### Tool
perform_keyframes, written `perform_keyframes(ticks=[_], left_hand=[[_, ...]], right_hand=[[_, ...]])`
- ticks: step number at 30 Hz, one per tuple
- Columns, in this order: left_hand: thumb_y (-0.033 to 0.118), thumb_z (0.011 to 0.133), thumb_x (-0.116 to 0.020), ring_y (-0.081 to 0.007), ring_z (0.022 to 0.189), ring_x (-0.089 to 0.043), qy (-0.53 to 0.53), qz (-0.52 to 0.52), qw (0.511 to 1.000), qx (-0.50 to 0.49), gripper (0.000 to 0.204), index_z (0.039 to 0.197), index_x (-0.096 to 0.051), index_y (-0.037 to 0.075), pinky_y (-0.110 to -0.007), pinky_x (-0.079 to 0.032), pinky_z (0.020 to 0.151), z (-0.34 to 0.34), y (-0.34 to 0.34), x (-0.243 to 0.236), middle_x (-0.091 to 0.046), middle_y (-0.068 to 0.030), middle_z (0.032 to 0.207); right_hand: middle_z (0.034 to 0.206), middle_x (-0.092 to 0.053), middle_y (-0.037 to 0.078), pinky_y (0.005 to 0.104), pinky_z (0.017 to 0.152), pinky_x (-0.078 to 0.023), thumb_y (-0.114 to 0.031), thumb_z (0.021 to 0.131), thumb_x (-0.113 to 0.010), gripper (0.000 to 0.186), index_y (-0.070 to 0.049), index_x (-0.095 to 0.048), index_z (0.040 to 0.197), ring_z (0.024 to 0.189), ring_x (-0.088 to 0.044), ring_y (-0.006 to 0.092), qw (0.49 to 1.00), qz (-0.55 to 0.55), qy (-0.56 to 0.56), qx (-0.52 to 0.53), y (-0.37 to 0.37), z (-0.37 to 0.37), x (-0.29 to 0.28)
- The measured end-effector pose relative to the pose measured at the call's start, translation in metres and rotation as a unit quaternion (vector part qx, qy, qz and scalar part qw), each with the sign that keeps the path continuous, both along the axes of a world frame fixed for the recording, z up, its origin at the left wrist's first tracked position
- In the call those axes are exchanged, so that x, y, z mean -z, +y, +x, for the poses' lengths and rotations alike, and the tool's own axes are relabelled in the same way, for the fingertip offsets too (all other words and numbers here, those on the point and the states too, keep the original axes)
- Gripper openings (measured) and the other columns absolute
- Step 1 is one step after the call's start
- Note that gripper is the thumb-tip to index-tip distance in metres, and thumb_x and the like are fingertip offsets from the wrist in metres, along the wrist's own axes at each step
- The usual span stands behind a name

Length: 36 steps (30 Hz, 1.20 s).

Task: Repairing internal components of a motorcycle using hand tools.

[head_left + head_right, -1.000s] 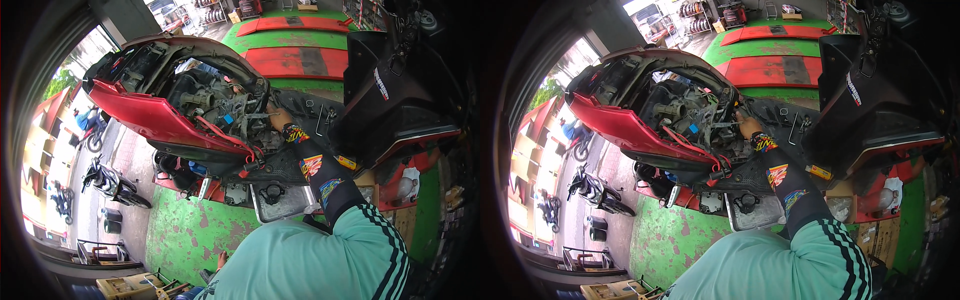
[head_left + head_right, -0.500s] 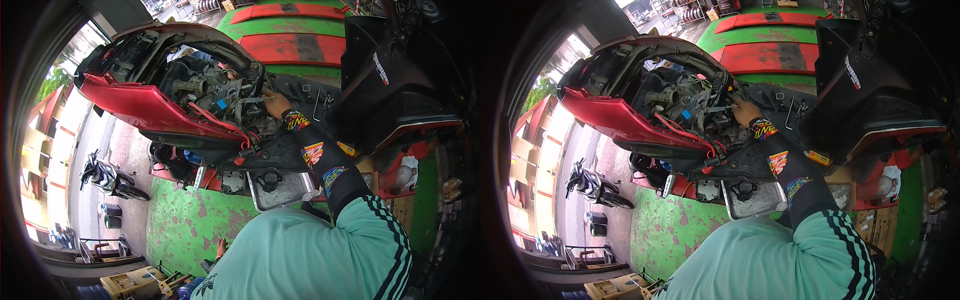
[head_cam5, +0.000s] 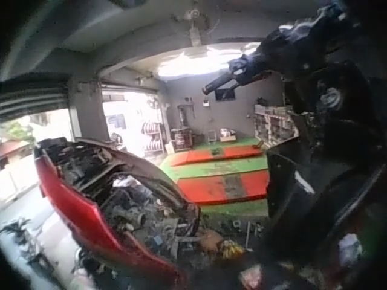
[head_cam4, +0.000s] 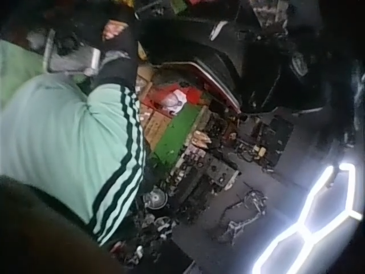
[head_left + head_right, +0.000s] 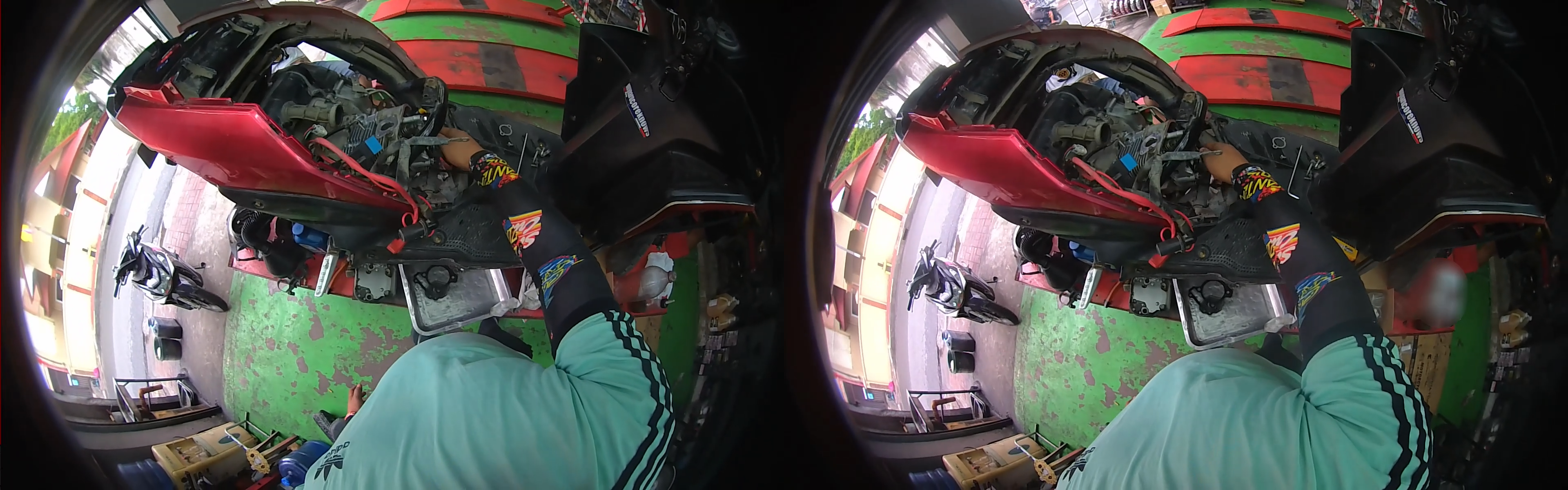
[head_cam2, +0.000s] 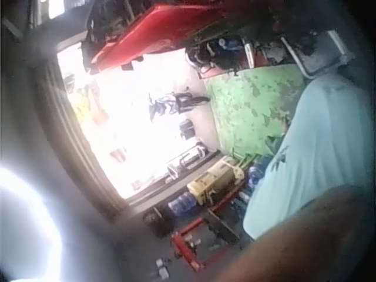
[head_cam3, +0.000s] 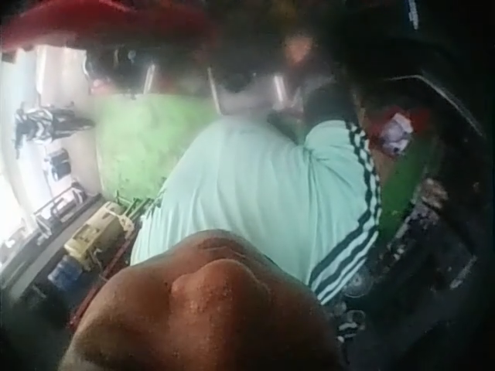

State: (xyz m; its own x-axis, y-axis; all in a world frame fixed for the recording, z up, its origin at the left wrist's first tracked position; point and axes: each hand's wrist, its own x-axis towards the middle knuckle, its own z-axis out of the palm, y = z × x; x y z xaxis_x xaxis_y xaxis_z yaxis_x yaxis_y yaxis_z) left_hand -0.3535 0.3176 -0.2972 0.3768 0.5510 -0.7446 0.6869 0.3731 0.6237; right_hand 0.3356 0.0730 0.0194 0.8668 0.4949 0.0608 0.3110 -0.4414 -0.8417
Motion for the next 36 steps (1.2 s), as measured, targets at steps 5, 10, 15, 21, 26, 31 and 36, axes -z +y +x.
perform_keyframes(ticks=[5,10,15,21,26,31,36], left_hand=[[0.044,0.096,-0.057,-0.0336,0.121,-0.055,-0.085,0.084,0.967,0.225,0.06,0.14,-0.044,0.004,-0.048,-0.052,0.087,0.011,0.023,-0.005,-0.05,-0.0176,0.137],[0.053,0.095,-0.053,-0.0402,0.106,-0.064,-0.029,0.03,0.985,0.167,0.066,0.147,-0.036,0.016,-0.06,-0.051,0.082,0.033,0.033,-0.024,-0.042,-0.0211,0.147],[0.054,0.095,-0.052,-0.037,0.103,-0.066,-0.054,0.031,0.986,0.153,0.065,0.146,-0.036,0.018,-0.055,-0.05,0.08,0.095,0.041,-0.048,-0.042,-0.0201,0.147],[0.051,0.094,-0.055,-0.0379,0.101,-0.067,-0.013,-0.045,0.996,0.073,0.065,0.145,-0.04,0.014,-0.053,-0.052,0.078,0.096,0.028,-0.05,-0.047,-0.0208,0.142],[0.042,0.098,-0.053,-0.0334,0.11,-0.063,-0.001,0.096,0.973,0.209,0.054,0.137,-0.049,0.004,-0.045,-0.057,0.08,0.037,0.028,-0.007,-0.048,-0.0199,0.138],[0.043,0.098,-0.052,-0.0338,0.108,-0.064,-0.014,0.153,0.948,0.277,0.055,0.138,-0.049,0.005,-0.046,-0.056,0.081,0.046,0.033,-0.019,-0.048,-0.0192,0.138],[0.045,0.098,-0.051,-0.0344,0.105,-0.066,-0.043,0.229,0.902,0.364,0.055,0.139,-0.048,0.007,-0.048,-0.054,0.081,0.076,0.046,-0.035,-0.048,-0.0184,0.139]], right_hand=[[0.112,-0.067,0.027,0.0449,0.085,-0.051,-0.03,0.102,-0.042,0.041,0.001,-0.063,0.12,0.1,-0.065,0.0425,0.952,-0.2,-0.211,-0.098,-0.001,0.03,0.019],[0.108,-0.066,0.026,0.0516,0.09,-0.048,-0.031,0.101,-0.044,0.037,-0.001,-0.062,0.112,0.105,-0.061,0.0442,0.977,-0.128,-0.171,-0.005,0.018,-0.023,0.012],[0.1,-0.068,0.025,0.0544,0.087,-0.048,-0.031,0.099,-0.047,0.033,-0.003,-0.061,0.109,0.101,-0.063,0.0443,0.992,-0.06,-0.093,0.068,-0.014,-0.088,-0.024],[0.093,-0.064,0.026,0.0539,0.084,-0.045,-0.027,0.099,-0.049,0.026,-0.002,-0.056,0.104,0.095,-0.06,0.0463,0.971,-0.079,-0.221,0.033,-0.025,-0.085,-0.017],[0.102,-0.066,0.025,0.0488,0.086,-0.047,-0.026,0.1,-0.048,0.03,0.001,-0.061,0.105,0.098,-0.061,0.0435,0.995,-0.029,-0.096,0.016,-0.006,-0.078,-0.013],[0.108,-0.067,0.024,0.0475,0.09,-0.047,-0.027,0.1,-0.048,0.035,0.001,-0.063,0.115,0.103,-0.062,0.0429,0.997,0.018,0.002,0.078,0.004,-0.074,-0.01],[0.105,-0.068,0.023,0.0511,0.09,-0.048,-0.034,0.1,-0.045,0.04,-0.001,-0.064,0.112,0.103,-0.064,0.0398,0.987,-0.145,-0.058,0.042,-0.009,-0.071,-0.036]])
